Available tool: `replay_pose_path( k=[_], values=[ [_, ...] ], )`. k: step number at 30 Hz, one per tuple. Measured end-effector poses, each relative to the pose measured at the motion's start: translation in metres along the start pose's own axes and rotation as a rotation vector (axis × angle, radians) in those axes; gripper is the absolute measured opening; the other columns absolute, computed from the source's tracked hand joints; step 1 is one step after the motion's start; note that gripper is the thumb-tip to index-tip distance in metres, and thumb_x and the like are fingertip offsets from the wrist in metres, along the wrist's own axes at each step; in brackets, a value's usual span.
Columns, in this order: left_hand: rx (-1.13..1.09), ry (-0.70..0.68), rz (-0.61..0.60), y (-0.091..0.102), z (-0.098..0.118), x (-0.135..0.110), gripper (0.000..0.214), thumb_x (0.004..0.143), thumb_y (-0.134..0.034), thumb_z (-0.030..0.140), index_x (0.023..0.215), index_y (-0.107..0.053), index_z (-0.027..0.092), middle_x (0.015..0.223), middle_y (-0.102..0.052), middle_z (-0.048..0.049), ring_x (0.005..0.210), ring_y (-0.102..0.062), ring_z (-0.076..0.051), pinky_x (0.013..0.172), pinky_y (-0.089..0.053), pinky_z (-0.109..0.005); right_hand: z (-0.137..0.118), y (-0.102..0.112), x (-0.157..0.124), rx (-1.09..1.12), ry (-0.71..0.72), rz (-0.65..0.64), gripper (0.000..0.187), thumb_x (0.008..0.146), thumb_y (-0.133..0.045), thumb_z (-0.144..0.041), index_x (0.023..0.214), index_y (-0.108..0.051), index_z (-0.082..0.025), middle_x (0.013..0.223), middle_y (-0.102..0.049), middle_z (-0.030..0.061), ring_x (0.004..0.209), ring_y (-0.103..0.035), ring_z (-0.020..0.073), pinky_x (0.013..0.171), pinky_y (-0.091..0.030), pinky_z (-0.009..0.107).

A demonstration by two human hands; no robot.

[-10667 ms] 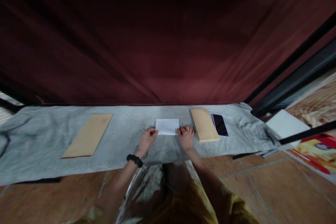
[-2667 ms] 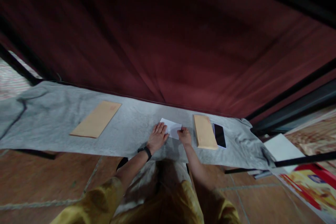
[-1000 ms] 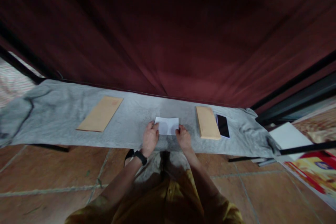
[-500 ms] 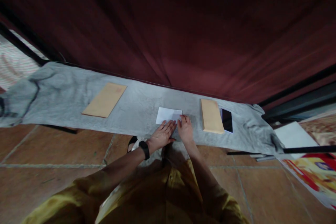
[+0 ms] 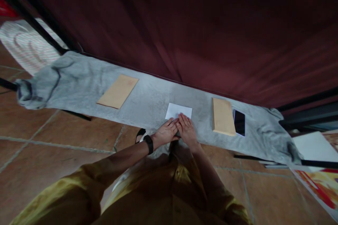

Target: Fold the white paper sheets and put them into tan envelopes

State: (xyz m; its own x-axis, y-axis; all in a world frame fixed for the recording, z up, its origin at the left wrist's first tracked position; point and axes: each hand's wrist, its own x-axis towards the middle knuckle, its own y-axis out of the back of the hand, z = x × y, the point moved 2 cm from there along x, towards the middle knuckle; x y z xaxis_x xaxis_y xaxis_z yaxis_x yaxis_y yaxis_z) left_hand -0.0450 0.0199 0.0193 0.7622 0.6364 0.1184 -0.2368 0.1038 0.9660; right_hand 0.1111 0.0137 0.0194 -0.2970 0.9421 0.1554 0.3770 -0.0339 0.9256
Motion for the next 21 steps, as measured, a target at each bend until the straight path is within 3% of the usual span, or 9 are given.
replay_pose_path(
  k=[5, 9, 17, 21],
  values=[
    [0.009, 0.015, 0.018, 0.004, -0.005, -0.011, 0.077, 0.092, -0.065, 0.047, 0.151, -0.041, 0.004, 0.161, -0.038, -0.0249, 0.155, -0.026, -0.031, 0.128, -0.018, -0.048, 0.006, -0.001, -0.012, -0.065, -0.031, 0.013, 0.057, 0.108, -0.036, -0.036, 0.160, -0.031, -0.014, 0.165, -0.033, 0.0135, 0.154, -0.028, 0.0251, 0.125, -0.024, 0.049],
    [0.039, 0.065, 0.023, 0.006, -0.016, -0.022, 0.076, 0.096, -0.056, 0.050, 0.155, -0.035, 0.008, 0.164, -0.033, -0.0216, 0.156, -0.022, -0.030, 0.128, -0.019, -0.048, 0.012, -0.001, -0.021, -0.098, -0.038, 0.037, 0.059, 0.108, -0.038, -0.039, 0.160, -0.030, -0.013, 0.165, -0.033, 0.0130, 0.153, -0.030, 0.0247, 0.125, -0.024, 0.048],
    [0.052, 0.133, 0.092, 0.017, -0.037, -0.039, 0.072, 0.098, -0.051, 0.052, 0.154, -0.038, 0.009, 0.161, -0.039, -0.0217, 0.153, -0.031, -0.029, 0.127, -0.024, -0.049, 0.025, 0.003, -0.035, -0.152, -0.057, 0.063, 0.059, 0.107, -0.040, -0.039, 0.159, -0.033, -0.012, 0.163, -0.037, 0.0138, 0.152, -0.034, 0.0259, 0.125, -0.026, 0.048],
    [0.104, 0.125, 0.127, 0.025, -0.036, -0.028, 0.060, 0.103, -0.042, 0.045, 0.150, -0.044, 0.008, 0.156, -0.047, -0.0205, 0.150, -0.038, -0.029, 0.126, -0.025, -0.052, 0.027, 0.003, -0.036, -0.188, -0.058, 0.086, 0.058, 0.107, -0.040, -0.038, 0.158, -0.034, -0.011, 0.162, -0.039, 0.0142, 0.150, -0.037, 0.0261, 0.124, -0.028, 0.048]
  ],
)
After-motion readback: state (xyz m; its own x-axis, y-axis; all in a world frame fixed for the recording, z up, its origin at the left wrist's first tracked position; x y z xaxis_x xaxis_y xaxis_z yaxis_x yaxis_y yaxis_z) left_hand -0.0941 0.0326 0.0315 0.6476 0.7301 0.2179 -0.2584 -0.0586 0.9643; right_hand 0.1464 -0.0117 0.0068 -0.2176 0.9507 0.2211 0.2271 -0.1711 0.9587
